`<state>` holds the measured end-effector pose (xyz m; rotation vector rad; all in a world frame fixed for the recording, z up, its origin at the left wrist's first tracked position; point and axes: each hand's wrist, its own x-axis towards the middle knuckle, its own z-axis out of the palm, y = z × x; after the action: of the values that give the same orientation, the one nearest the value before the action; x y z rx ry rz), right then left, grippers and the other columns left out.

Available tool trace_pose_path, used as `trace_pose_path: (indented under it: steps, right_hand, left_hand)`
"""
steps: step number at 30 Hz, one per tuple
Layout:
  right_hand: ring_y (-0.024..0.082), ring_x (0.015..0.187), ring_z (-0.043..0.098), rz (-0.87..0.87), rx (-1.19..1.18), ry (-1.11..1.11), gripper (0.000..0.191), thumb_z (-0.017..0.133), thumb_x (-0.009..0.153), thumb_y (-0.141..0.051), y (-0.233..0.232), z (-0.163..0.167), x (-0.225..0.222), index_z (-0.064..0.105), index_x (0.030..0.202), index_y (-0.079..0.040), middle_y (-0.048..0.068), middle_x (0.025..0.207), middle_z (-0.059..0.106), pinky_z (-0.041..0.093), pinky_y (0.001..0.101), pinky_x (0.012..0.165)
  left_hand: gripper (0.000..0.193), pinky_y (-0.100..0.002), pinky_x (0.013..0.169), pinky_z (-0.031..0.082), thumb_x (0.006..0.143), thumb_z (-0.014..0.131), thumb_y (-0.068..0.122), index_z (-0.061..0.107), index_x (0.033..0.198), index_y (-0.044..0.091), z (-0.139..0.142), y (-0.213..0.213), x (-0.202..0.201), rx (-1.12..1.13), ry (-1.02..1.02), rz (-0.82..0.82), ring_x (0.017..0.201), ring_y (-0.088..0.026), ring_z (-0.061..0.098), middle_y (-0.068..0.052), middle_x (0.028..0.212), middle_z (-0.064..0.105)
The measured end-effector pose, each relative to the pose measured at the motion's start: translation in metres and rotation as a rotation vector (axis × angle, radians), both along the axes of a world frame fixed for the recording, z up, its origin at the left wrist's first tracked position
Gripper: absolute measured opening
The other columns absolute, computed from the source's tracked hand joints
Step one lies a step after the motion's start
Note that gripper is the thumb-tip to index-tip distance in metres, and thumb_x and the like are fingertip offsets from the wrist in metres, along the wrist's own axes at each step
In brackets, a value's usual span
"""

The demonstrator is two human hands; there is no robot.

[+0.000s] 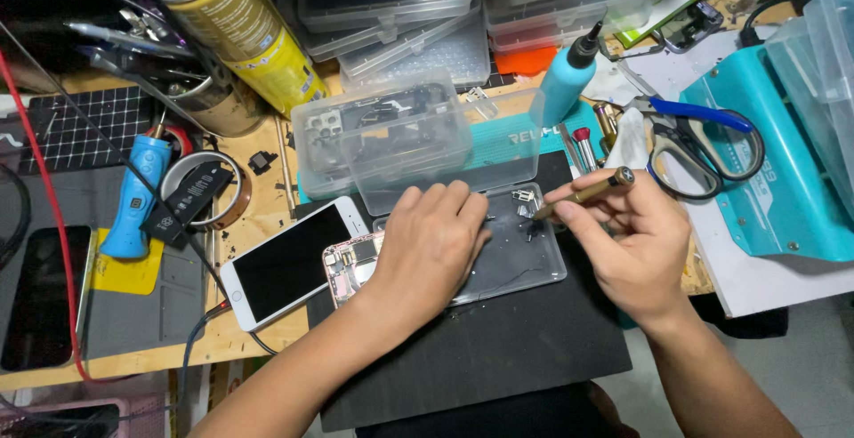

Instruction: The person uses a small screwdriver to remove screws from a disassembled smartphone chassis on a workbench. They place the removed screws into a clear plastic parts box and continue unscrewing additional fasteners from the device.

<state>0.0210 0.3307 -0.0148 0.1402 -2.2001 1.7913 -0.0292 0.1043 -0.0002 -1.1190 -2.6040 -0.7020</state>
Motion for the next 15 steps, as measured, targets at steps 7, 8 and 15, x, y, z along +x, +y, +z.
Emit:
trace_pose_path:
  steps: [7, 8, 15]
  right_hand:
    - [0.014, 0.094, 0.07, 0.034, -0.125, -0.042, 0.023, 0.061, 0.102, 0.004, 0.0, -0.013, 0.0, 0.056, 0.124, 0.005, 0.013, 0.105, 0.071, 0.059, 0.0253, 0.084]
    - [0.013, 0.092, 0.069, 0.057, -0.176, -0.07, 0.023, 0.06, 0.104, 0.002, 0.001, -0.014, -0.001, 0.057, 0.127, 0.004, 0.012, 0.103, 0.069, 0.058, 0.0252, 0.084]
    - [0.006, 0.099, 0.064, 0.211, -0.128, -0.125, 0.022, 0.065, 0.098, -0.003, -0.009, -0.01, -0.013, 0.063, 0.118, 0.005, 0.005, 0.109, 0.069, 0.052, 0.0219, 0.088]
  left_hand:
    - [0.015, -0.04, 0.076, 0.043, 0.08, 0.076, 0.011, 0.062, 0.085, 0.008, 0.003, 0.003, -0.007, 0.001, 0.079, -0.015, 0.088, -0.026, 0.059, -0.008, 0.088, 0.056]
    - [0.016, -0.04, 0.075, 0.043, 0.081, 0.076, 0.011, 0.062, 0.086, 0.007, 0.005, 0.002, -0.006, 0.051, 0.087, -0.026, 0.087, -0.026, 0.059, -0.008, 0.088, 0.057]
    - [0.017, -0.038, 0.078, 0.047, 0.089, 0.076, 0.009, 0.063, 0.098, 0.003, 0.022, -0.007, 0.005, 0.234, 0.21, -0.101, 0.088, -0.024, 0.064, -0.009, 0.108, 0.069]
